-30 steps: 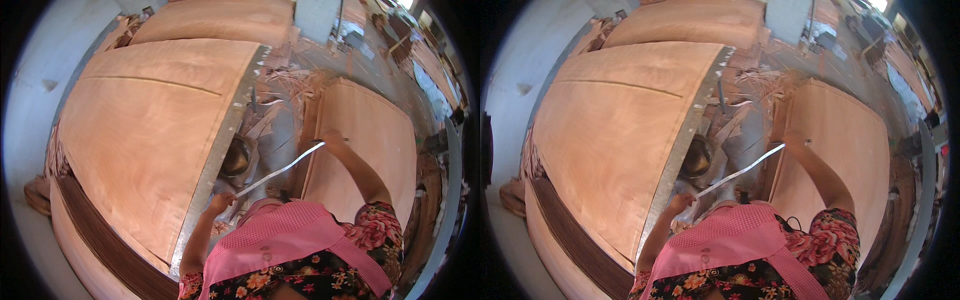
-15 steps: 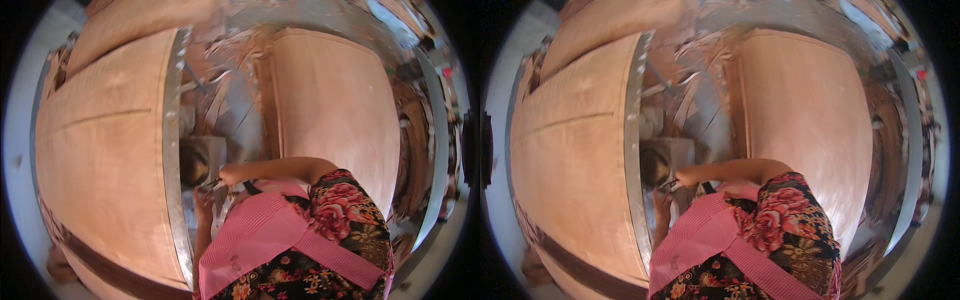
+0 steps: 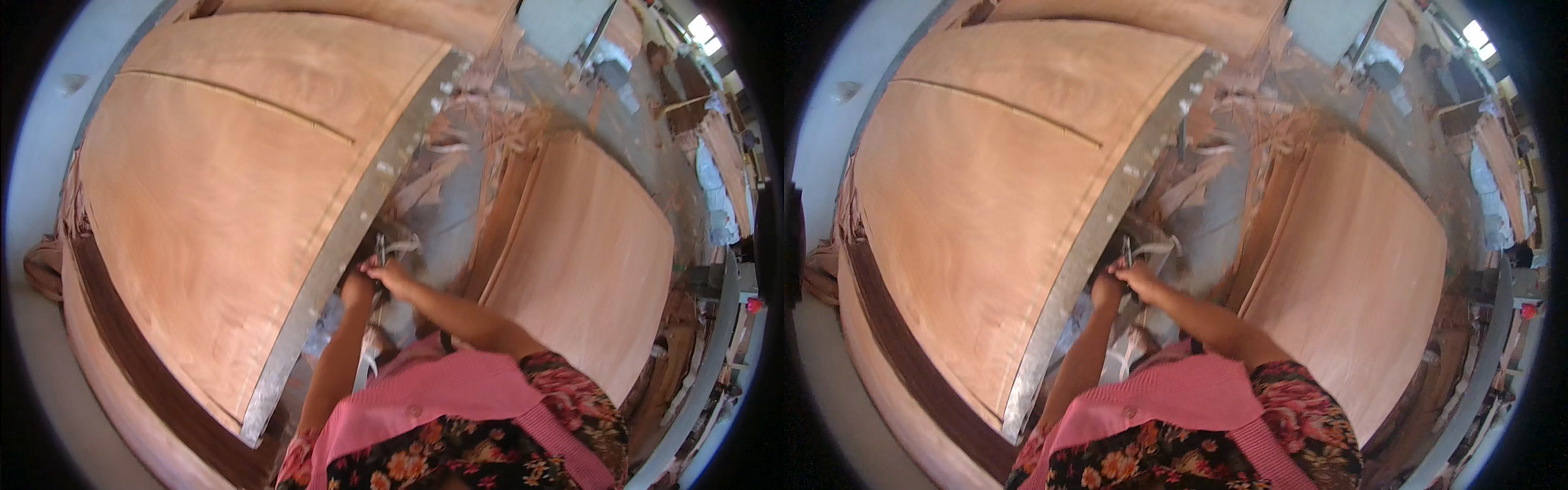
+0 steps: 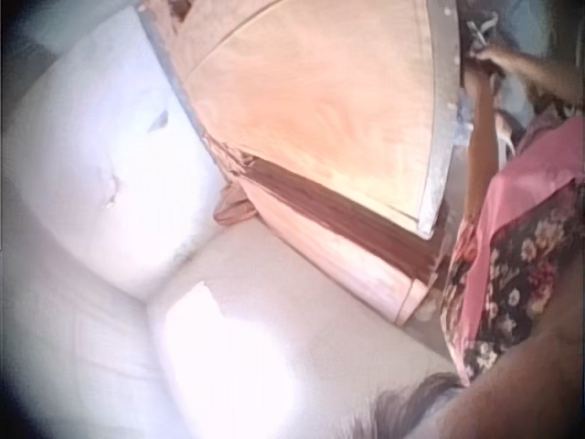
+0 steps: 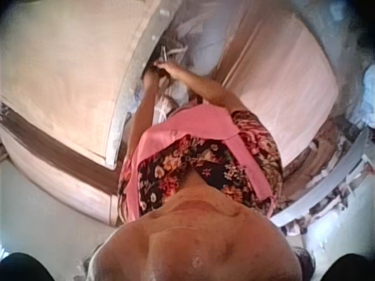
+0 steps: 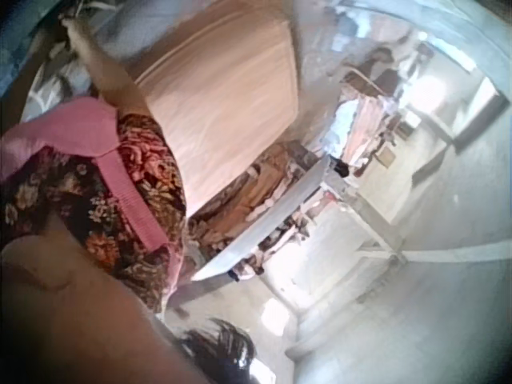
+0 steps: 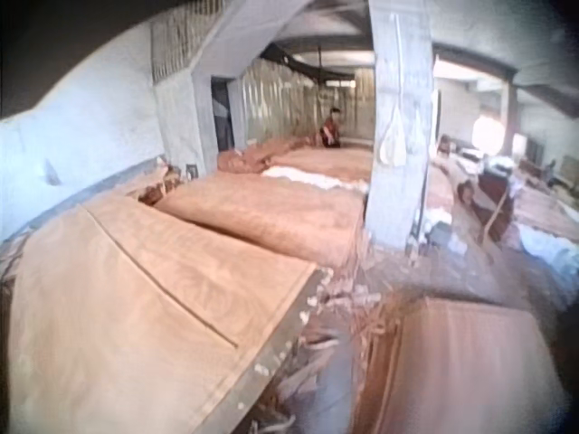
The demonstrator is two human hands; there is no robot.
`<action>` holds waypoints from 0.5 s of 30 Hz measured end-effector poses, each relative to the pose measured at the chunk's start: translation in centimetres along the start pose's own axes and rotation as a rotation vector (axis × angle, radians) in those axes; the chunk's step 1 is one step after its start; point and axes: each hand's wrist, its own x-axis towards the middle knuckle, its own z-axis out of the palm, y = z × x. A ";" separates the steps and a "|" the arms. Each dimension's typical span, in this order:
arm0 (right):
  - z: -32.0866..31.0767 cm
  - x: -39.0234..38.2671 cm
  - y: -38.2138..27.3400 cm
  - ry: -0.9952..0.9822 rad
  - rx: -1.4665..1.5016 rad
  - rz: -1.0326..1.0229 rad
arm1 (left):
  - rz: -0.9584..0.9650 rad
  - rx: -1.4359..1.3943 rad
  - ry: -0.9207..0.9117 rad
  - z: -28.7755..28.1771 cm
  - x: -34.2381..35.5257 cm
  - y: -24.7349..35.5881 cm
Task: The person trims sheets of wood veneer using a knife, handling pieces individually from a large stack and occasionally using a long wooden guide to align cuts.
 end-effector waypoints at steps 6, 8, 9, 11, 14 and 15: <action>-1.4 1.9 2.8 0.076 -0.018 0.067 | -0.077 0.228 -0.088 -6.8 -20.1 -20.6; -1.3 2.0 2.6 0.115 -0.109 -0.015 | -0.695 0.475 -0.164 -10.4 -33.5 -30.1; -0.7 2.0 2.5 0.112 -0.162 -0.013 | -0.962 0.596 -0.215 -11.9 -39.8 -34.4; 1.1 0.8 2.2 0.262 -0.314 -0.030 | -1.130 0.491 0.024 -13.1 -49.9 -41.3; 6.7 -3.4 3.1 0.030 -0.231 -0.149 | -1.142 -0.734 0.278 -11.1 -51.8 -45.9; 9.1 -6.1 4.0 -0.165 -0.311 -0.095 | -0.936 -0.421 0.040 -9.7 -49.6 -45.4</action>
